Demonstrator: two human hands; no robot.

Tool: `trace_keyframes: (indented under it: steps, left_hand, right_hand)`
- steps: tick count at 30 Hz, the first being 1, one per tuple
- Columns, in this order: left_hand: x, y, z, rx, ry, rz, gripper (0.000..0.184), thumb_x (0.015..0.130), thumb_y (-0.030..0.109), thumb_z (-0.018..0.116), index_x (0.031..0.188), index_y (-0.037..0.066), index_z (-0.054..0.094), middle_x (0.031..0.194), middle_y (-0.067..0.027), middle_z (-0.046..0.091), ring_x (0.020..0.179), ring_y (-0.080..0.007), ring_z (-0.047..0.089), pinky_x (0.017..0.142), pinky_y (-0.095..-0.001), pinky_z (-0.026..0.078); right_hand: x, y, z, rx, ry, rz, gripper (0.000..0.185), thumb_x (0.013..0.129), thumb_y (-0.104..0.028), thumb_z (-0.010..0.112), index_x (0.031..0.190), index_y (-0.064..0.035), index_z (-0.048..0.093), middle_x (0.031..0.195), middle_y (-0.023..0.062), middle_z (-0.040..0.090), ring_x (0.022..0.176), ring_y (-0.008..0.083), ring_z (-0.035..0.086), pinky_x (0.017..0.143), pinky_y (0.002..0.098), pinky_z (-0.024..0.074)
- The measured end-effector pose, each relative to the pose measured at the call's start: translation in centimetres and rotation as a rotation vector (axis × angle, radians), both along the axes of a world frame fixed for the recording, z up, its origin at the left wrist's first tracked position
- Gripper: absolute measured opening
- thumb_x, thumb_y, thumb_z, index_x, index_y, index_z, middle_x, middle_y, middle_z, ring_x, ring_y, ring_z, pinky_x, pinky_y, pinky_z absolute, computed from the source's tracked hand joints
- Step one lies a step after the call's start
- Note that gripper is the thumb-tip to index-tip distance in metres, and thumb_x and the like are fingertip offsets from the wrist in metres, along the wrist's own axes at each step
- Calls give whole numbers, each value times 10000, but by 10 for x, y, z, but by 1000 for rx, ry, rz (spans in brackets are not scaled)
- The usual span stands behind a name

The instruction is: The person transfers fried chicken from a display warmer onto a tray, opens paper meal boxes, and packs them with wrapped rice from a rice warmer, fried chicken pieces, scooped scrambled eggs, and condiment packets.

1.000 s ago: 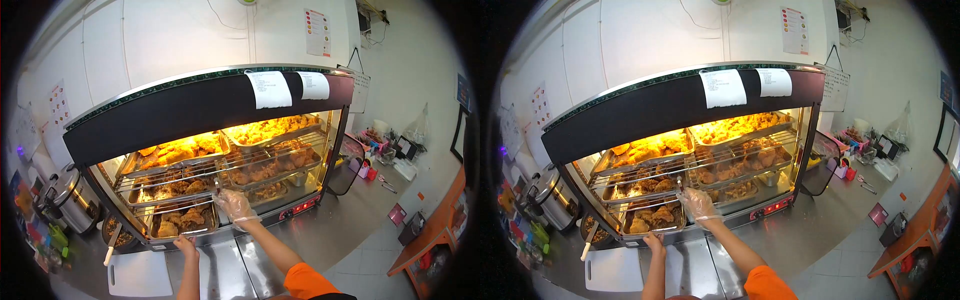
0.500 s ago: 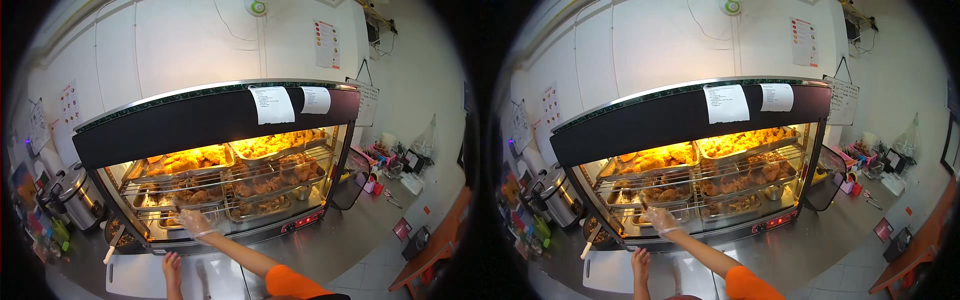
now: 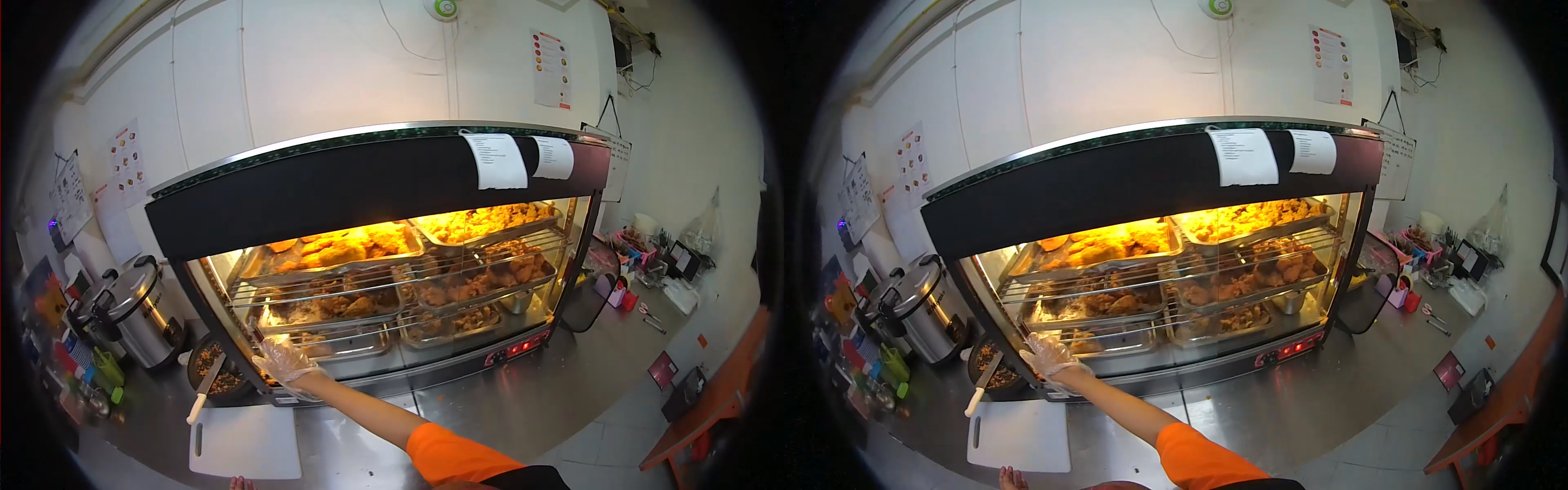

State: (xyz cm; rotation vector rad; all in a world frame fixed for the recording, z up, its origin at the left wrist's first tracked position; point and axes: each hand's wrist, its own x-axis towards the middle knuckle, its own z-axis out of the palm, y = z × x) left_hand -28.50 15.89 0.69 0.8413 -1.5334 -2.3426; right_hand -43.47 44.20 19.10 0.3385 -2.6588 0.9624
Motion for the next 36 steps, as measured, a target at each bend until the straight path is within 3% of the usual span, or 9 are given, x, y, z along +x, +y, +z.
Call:
trace_keyframes:
  steps: [8,10,12,15,18,19,28,34,36]
  left_hand:
    - [2,-156,-18,-102,82,-105,381,862,289,367,1191,98,394,1136,-51,455,969,-191,465,778,-320,380]
    - [1,-214,-24,-20,131,-69,373,842,229,415,1181,73,409,1126,-68,460,965,-195,469,780,-329,394]
    - [-11,-258,-26,-160,93,-26,346,790,207,505,1111,92,442,1051,-46,501,883,-164,483,713,-295,385]
    - [-25,-266,-1,-534,268,-141,325,743,177,581,1035,93,465,953,-23,526,866,-129,489,759,-286,380]
    - [-18,-262,44,-968,412,-425,708,564,286,752,1129,54,394,1118,-131,415,1056,-259,404,893,-378,317]
    - [-16,-263,64,-1289,488,-372,753,525,340,761,1120,60,394,1101,-139,426,1049,-290,400,885,-402,304]
    - [-90,-464,78,-1145,627,-193,155,724,59,592,863,28,532,879,-109,535,779,-267,539,661,-313,442]
    - [-168,-617,83,-993,575,-376,167,704,29,626,856,31,557,872,-103,561,769,-237,562,651,-300,465]
    - [-194,-682,82,-967,546,-374,178,705,34,629,868,35,558,887,-99,559,812,-237,555,686,-307,457]
  right_hand:
    - [-36,-93,-43,-739,159,84,453,755,-375,589,960,11,472,943,146,519,880,217,490,810,329,389]
    - [-22,-119,-41,-461,438,-267,410,767,-314,572,1042,-33,455,858,150,536,850,267,522,726,346,427]
    - [11,-159,-17,-553,-138,-569,513,759,-319,580,1162,-76,377,1010,143,478,946,254,479,794,324,420]
    - [-18,-261,-115,-1466,384,-314,496,771,-343,541,1170,-109,361,1044,87,426,968,262,446,849,429,386]
    - [16,-370,-106,-2117,-102,383,643,760,-436,496,1293,-202,223,1187,92,367,1112,312,350,922,536,293]
    - [18,-402,-98,-2137,-211,531,654,760,-459,477,1304,-228,195,1222,93,346,1136,315,327,930,539,276]
    - [-47,-693,-62,-2045,-364,1120,691,759,-538,419,1327,-255,148,1353,135,175,1238,355,163,935,562,236]
    - [-148,-848,-45,-2143,-509,942,706,747,-592,425,1321,-282,158,1345,101,201,1208,335,226,934,513,264]
    - [-174,-902,-36,-2079,-386,770,649,801,-515,415,1300,-150,217,1301,129,271,1166,315,293,951,461,262]
